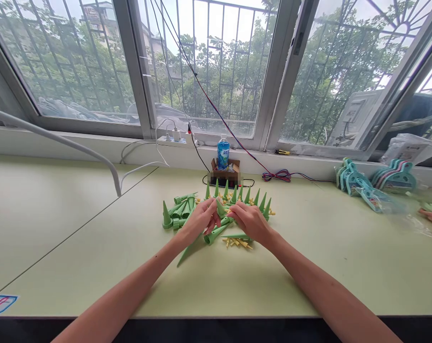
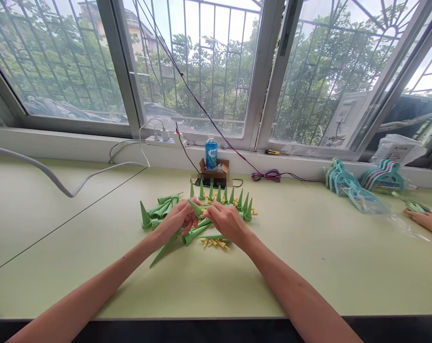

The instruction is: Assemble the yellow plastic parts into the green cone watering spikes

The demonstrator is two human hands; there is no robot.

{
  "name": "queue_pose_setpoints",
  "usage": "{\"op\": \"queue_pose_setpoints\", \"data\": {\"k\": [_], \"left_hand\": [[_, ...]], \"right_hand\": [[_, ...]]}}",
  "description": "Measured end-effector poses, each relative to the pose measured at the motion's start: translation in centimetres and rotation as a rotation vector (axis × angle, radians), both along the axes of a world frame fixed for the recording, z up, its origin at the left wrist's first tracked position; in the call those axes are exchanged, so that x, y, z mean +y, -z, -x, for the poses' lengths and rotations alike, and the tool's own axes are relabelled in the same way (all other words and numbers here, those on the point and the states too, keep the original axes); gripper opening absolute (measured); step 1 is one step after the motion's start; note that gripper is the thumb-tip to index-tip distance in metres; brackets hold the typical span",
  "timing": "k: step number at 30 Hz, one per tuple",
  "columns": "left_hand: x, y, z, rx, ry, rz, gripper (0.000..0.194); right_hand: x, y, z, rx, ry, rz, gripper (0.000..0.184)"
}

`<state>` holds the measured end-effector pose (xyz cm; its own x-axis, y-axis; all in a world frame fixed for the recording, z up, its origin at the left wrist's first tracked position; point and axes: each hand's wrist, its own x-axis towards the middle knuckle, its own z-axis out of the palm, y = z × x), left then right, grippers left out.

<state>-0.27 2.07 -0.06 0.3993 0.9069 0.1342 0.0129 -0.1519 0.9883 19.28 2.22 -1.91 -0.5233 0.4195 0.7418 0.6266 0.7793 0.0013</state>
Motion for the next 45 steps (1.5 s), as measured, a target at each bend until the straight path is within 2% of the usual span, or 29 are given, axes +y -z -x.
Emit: {"op": "queue_pose_setpoints", "data": {"k": [6,20,28,31,35,38,41,45], "left_hand": [[-0.1,-0.4,-0.1,-0.009,0.009,0.029,0.041],[-0.4,0.0,0.1,0.006,0.053,-0.148,0.045],[-0.3,0.7,0.1,0.167,-0.036,-0.381,0.037],[-0.5,0.7,0.0,0.205,-0.078,-0.423,0.036],[-0.5,0.8,-0.3,0.214,-0.110,-0.392,0.040],[-0.3,0.8,-0.5,0.134,-0.141,-0.354,0.037],[-0.1,0.5,-0.5,0.015,-0.125,-0.244,0.036],[-0.2,-0.1,-0.3,-0.056,-0.067,-0.066,0.046]], "right_hand": [[-0.1,0.0,-0.1,0.025,-0.015,0.034,0.033],[0.4,0.7,-0.1,0.196,-0.057,0.198,0.035],[0.2,0.5,0.2,0.264,-0.045,0.303,0.044],[0.1,0.4,0.3,0.274,-0.048,0.321,0.045],[0.2,0.5,0.5,0.302,-0.015,0.297,0.044],[0.2,0.4,0.4,0.346,0.009,0.254,0.041],[0.2,0.4,0.3,0.353,0.010,0.199,0.036],[0.0,0.4,0.2,0.212,-0.029,0.101,0.033]]}}
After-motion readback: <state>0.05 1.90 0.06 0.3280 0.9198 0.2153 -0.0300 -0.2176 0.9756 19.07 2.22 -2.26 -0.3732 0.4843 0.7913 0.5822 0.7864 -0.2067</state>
